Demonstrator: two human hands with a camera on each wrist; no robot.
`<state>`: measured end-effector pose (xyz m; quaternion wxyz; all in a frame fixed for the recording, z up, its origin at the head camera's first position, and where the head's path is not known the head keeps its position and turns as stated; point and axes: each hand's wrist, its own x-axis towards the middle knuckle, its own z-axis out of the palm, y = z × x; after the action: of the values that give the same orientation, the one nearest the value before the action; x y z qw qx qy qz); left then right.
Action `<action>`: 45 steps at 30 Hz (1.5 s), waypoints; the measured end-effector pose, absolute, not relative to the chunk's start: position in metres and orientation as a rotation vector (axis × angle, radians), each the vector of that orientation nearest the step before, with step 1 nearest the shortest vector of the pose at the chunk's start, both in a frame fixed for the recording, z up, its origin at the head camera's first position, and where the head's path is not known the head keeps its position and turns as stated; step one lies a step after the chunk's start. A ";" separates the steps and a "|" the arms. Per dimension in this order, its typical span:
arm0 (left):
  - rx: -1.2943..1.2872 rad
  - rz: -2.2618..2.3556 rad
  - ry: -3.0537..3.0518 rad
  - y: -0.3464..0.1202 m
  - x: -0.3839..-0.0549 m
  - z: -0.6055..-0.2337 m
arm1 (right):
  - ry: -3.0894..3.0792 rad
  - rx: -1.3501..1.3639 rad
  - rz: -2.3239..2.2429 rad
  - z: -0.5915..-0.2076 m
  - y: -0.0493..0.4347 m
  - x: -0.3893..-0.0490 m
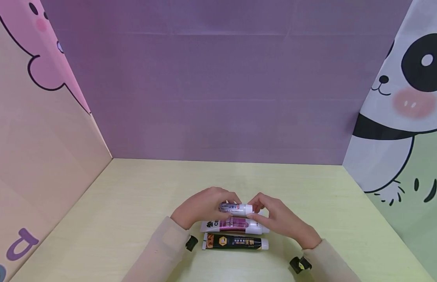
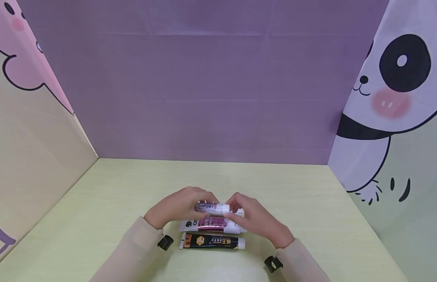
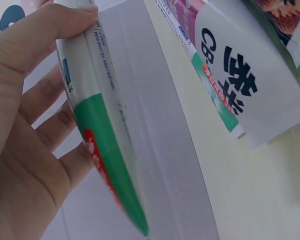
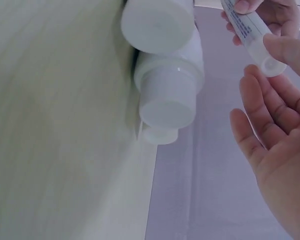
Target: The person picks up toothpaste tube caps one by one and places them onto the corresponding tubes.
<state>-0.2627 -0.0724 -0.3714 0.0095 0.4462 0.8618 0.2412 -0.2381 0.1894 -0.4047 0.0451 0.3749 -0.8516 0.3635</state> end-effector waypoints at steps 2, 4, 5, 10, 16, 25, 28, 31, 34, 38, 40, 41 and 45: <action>1.406 0.755 2.690 -0.072 -0.263 -0.371 | -2.588 1.172 1.104 -0.404 0.190 -0.239; 1.419 0.758 2.690 -0.072 -0.263 -0.371 | -2.558 1.198 1.105 -0.404 0.191 -0.240; 1.420 0.756 2.694 -0.072 -0.263 -0.370 | -2.547 1.203 1.108 -0.405 0.191 -0.241; 1.426 0.735 2.721 -0.071 -0.263 -0.369 | -2.507 1.205 1.183 -0.408 0.188 -0.242; 1.439 0.739 2.719 -0.071 -0.264 -0.369 | -2.558 1.180 1.233 -0.409 0.186 -0.241; 1.406 0.744 2.731 -0.075 -0.265 -0.370 | -2.589 1.151 1.229 -0.402 0.188 -0.240; 1.382 0.772 2.725 -0.080 -0.265 -0.372 | -2.616 1.142 1.237 -0.402 0.190 -0.239; 1.369 0.778 2.735 -0.086 -0.267 -0.376 | -2.630 1.128 1.225 -0.402 0.193 -0.238; 1.362 0.764 2.754 -0.093 -0.270 -0.381 | -2.636 1.115 1.210 -0.402 0.196 -0.238; 1.347 0.763 2.768 -0.102 -0.272 -0.385 | -2.647 1.115 1.200 -0.403 0.199 -0.238; 1.340 0.771 2.774 -0.106 -0.272 -0.386 | -2.647 1.115 1.200 -0.404 0.201 -0.239; 1.337 0.776 2.776 -0.108 -0.272 -0.386 | -2.646 1.115 1.202 -0.404 0.202 -0.239; 1.342 0.785 2.792 -0.113 -0.274 -0.387 | -2.641 1.115 1.210 -0.405 0.205 -0.242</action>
<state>-0.2738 -0.1129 -0.3870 -0.0271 0.4199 0.8733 0.2455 -0.2417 0.2051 -0.4049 0.0150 0.3582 -0.8487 0.3888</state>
